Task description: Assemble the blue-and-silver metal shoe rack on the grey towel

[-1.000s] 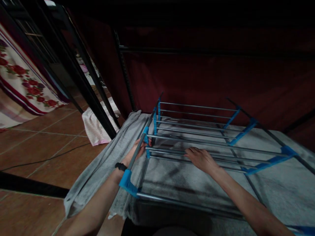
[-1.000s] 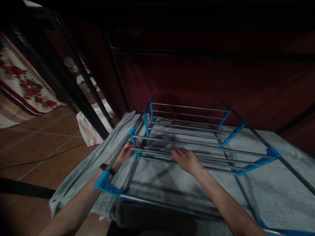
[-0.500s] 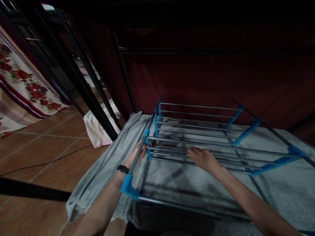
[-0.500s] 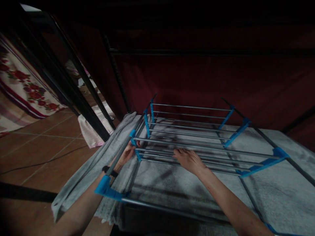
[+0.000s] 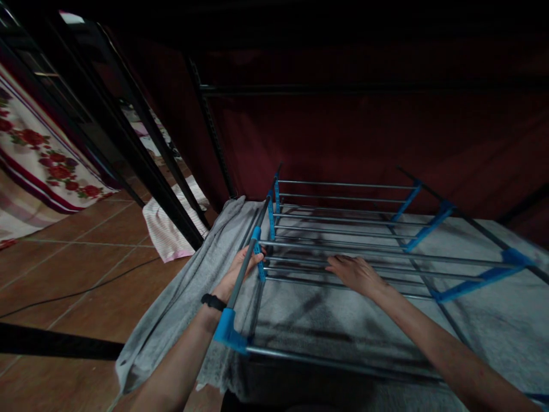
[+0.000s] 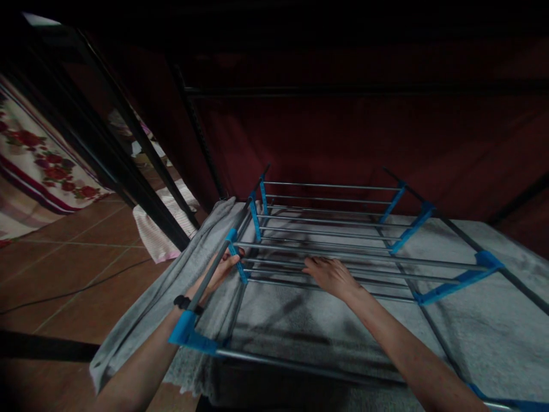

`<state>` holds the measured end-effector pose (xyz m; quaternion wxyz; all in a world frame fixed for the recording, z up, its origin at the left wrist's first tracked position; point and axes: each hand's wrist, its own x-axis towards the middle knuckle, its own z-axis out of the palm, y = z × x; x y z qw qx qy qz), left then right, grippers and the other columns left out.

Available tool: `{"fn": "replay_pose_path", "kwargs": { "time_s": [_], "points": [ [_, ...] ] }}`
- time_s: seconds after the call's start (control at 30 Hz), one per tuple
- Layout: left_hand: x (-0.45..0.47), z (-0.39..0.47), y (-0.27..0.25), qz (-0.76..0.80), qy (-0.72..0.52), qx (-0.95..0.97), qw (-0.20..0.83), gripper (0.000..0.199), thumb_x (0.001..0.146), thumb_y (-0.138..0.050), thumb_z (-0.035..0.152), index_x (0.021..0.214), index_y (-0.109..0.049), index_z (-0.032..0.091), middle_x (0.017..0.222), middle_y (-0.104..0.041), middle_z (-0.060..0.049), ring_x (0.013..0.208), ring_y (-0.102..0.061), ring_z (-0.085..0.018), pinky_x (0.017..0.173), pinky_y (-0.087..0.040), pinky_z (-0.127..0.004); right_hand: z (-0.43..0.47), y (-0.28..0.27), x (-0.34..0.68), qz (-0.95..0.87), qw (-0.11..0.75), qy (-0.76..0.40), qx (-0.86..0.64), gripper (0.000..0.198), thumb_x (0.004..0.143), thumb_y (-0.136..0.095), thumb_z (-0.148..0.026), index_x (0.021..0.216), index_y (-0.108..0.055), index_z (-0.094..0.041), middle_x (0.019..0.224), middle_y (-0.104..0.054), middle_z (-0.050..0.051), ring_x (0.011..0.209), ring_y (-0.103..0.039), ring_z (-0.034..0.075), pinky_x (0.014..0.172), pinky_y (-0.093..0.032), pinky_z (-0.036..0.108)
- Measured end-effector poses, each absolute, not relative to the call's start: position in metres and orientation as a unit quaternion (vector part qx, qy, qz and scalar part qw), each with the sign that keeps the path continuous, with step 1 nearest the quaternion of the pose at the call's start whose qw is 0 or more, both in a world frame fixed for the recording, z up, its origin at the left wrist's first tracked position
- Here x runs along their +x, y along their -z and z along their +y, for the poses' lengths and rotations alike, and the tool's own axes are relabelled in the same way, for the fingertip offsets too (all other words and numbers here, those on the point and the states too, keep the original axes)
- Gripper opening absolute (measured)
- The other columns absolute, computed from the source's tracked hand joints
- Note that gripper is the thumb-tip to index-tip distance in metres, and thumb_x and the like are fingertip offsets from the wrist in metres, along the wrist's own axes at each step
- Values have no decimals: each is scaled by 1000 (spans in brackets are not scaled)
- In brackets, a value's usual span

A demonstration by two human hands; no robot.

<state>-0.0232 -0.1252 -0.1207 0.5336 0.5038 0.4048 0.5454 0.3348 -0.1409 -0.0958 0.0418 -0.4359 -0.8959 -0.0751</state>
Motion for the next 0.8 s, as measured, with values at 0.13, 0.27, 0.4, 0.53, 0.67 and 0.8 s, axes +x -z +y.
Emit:
{"fn": "replay_pose_path", "kwargs": {
  "time_s": [0.13,0.27,0.4,0.53,0.67,0.8],
  "points": [
    [-23,-127,118,416,-550,519,506,36,68,-88,48,87,-76,20,85,-69,-3,82,-61,-18,79,-48,-30,-141,99,335,-893,51,75,-440,28,109,-40,-37,100,-62,-23,94,-72,3,86,-70,18,61,-35,29],
    [-24,-128,117,423,-545,519,505,38,67,-88,48,89,-76,19,85,-71,-4,83,-63,-19,81,-49,-31,-139,100,336,-893,74,57,-441,25,108,-43,-36,99,-62,-23,92,-73,3,84,-69,18,62,-36,28],
    [-29,-124,120,423,-529,513,527,44,65,-89,49,94,-75,18,87,-74,-5,80,-67,-21,82,-52,-34,-136,102,338,-893,84,47,-440,24,107,-44,-36,99,-62,-23,89,-72,2,83,-69,19,61,-36,28],
    [-35,-121,125,426,-531,523,513,41,67,-89,47,92,-77,17,91,-76,-8,90,-70,-23,91,-52,-34,-137,104,339,-896,92,34,-433,22,106,-46,-35,97,-61,-23,92,-73,3,83,-69,19,60,-35,28],
    [-38,-119,130,427,-530,513,522,43,66,-90,46,95,-77,16,91,-77,-8,88,-72,-24,87,-53,-34,-137,98,338,-890,81,20,-448,23,107,-44,-35,100,-62,-24,90,-73,2,80,-69,18,59,-34,28],
    [-39,-120,129,435,-517,501,540,48,62,-93,46,96,-77,16,88,-77,-8,85,-73,-25,86,-54,-36,-139,90,336,-884,74,10,-462,23,107,-43,-35,99,-62,-24,88,-74,2,77,-70,19,59,-34,28]
  ]
}}
